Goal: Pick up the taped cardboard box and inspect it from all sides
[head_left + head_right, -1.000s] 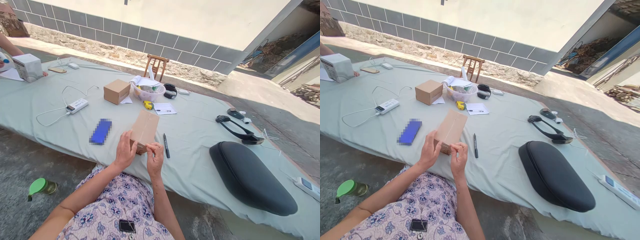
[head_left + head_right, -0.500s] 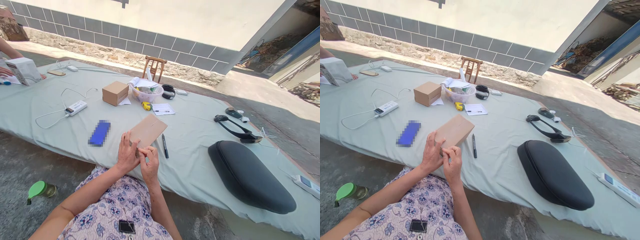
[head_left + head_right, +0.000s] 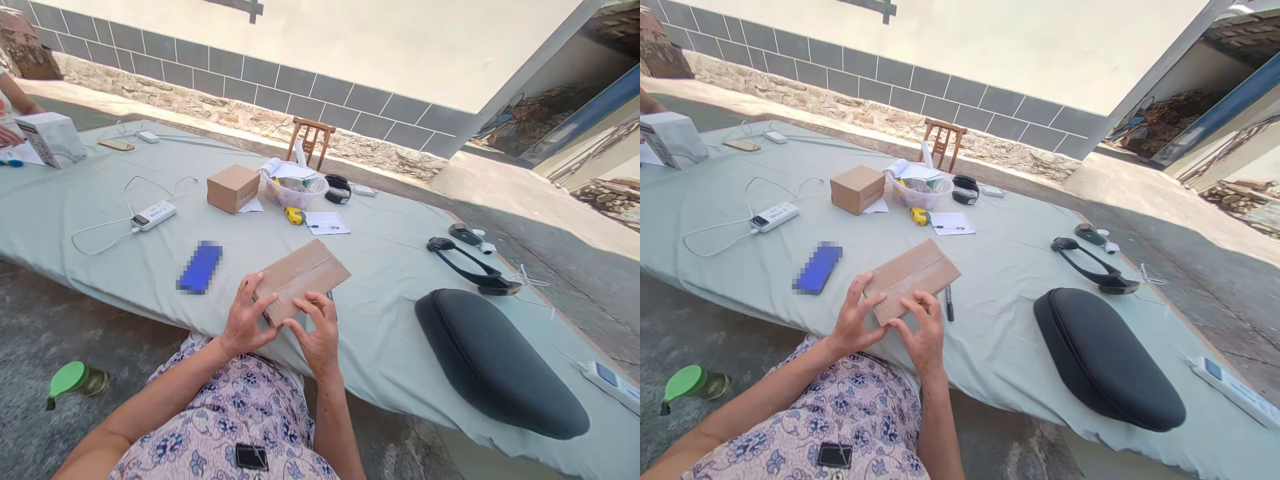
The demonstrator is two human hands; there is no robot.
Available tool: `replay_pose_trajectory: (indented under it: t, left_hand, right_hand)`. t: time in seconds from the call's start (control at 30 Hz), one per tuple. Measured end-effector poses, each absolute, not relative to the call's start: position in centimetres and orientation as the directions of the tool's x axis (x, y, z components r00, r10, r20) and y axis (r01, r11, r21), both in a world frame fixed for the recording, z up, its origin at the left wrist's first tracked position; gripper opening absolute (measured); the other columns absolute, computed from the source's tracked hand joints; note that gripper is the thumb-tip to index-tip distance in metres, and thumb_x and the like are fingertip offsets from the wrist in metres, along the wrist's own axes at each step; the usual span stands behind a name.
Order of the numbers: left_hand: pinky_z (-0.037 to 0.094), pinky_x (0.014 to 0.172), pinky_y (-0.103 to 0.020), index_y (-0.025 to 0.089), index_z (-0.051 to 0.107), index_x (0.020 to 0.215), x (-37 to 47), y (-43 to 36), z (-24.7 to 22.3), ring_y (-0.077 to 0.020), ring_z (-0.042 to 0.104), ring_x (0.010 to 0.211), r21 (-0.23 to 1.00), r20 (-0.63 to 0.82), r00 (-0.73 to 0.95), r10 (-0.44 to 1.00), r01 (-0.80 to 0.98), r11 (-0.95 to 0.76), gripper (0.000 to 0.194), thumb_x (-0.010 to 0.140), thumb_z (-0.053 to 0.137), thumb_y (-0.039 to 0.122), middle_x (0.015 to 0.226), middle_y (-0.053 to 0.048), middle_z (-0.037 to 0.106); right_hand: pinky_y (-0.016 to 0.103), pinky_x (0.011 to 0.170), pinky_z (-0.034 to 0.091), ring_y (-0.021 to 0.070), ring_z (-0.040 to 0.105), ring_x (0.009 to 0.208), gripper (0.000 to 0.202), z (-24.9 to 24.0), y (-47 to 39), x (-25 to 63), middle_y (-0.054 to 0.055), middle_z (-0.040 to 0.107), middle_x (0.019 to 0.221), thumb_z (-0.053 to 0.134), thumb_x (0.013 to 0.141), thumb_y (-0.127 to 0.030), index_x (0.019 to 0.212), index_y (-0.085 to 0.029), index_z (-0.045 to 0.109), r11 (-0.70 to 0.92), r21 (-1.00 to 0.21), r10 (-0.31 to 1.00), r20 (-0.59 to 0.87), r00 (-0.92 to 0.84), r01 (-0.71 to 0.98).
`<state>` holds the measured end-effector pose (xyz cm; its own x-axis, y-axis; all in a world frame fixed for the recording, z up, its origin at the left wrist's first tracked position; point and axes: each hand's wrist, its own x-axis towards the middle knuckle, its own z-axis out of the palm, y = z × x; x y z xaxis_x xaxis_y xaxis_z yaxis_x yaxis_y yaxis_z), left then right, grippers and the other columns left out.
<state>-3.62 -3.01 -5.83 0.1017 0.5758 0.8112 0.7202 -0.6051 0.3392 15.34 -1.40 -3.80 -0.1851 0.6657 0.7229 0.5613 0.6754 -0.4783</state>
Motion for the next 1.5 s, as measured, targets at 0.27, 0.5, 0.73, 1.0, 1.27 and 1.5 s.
replay_pose_trajectory:
  t: [0.27, 0.5, 0.73, 1.0, 1.27, 1.5]
  left_hand:
    - [0.039, 0.112, -0.063, 0.027, 0.058, 0.127, -6.0, -3.8, -4.5, -0.0380, 0.042, 0.142, 0.373, 0.825, 0.164, 0.541, 0.562, -0.739, 0.059, 0.069, 0.073, 0.029, 0.145, -0.015, 0.049]
    - [0.041, 0.113, -0.054, 0.025, 0.061, 0.124, -6.9, -4.5, -2.5, -0.0345, 0.045, 0.140, 0.776, 0.602, -0.074, 0.795, 0.288, -0.561, 0.051, 0.078, 0.069, 0.043, 0.148, -0.016, 0.048]
    - [0.053, 0.099, -0.038, 0.024, 0.065, 0.117, -6.3, -3.9, -2.5, -0.0303, 0.047, 0.139, 0.939, 0.327, -0.250, 0.911, -0.024, -0.344, 0.042, 0.079, 0.068, 0.042, 0.146, -0.011, 0.051]
    - [0.056, 0.091, -0.035, 0.020, 0.059, 0.123, -3.7, -3.2, -3.5, -0.0238, 0.064, 0.113, 0.975, 0.085, -0.327, 0.941, -0.168, -0.146, 0.053, 0.080, 0.069, 0.049, 0.122, -0.011, 0.068]
    - [0.059, 0.082, -0.032, 0.023, 0.056, 0.118, -3.7, -3.4, -2.8, -0.0210, 0.068, 0.106, 0.957, -0.053, -0.377, 0.925, -0.285, -0.062, 0.051, 0.083, 0.063, 0.060, 0.117, -0.007, 0.070]
    - [0.045, 0.109, -0.044, 0.024, 0.059, 0.120, -4.1, -3.5, -3.5, -0.0269, 0.055, 0.129, 0.972, 0.198, -0.301, 0.933, 0.184, -0.147, 0.048, 0.083, 0.069, 0.052, 0.133, -0.010, 0.061]
  right_hand:
    - [0.035, 0.072, 0.054, 0.0178, 0.060, 0.083, 0.048, -3.6, -0.6, 20.0, 0.012, 0.062, 0.117, 0.068, 0.085, -0.056, 0.117, -0.020, 0.066, 0.399, -0.699, 0.688, 0.656, 0.310, 0.594]
    - [0.037, 0.083, 0.050, 0.0239, 0.064, 0.094, 0.050, -4.2, -0.8, 21.4, 0.008, 0.073, 0.096, 0.055, 0.088, -0.062, 0.095, -0.016, 0.073, 0.286, -0.893, 0.780, 0.427, 0.457, 0.346]
    - [0.041, 0.091, 0.052, 0.0250, 0.065, 0.104, 0.048, -4.3, -0.9, 20.2, 0.012, 0.071, 0.111, 0.059, 0.087, -0.056, 0.113, -0.016, 0.068, 0.323, -0.904, 0.786, 0.421, 0.453, 0.281]
    - [0.048, 0.108, 0.046, 0.0304, 0.038, 0.146, 0.103, -4.9, -2.0, 16.4, 0.019, 0.026, 0.163, 0.071, 0.082, -0.051, 0.159, -0.028, 0.007, 0.344, -0.883, 0.871, 0.427, 0.241, 0.320]
    - [0.057, 0.112, 0.042, 0.0362, 0.022, 0.154, 0.099, -6.4, -3.8, 12.9, 0.021, 0.016, 0.166, 0.064, 0.083, -0.065, 0.159, -0.024, 0.017, 0.458, -0.752, 0.858, 0.513, -0.016, 0.475]
    - [0.056, 0.113, 0.041, 0.0331, 0.033, 0.150, 0.078, -6.6, -2.8, 14.8, 0.018, 0.031, 0.162, 0.065, 0.087, -0.051, 0.154, -0.024, 0.033, 0.351, -0.823, 0.900, 0.428, 0.082, 0.447]
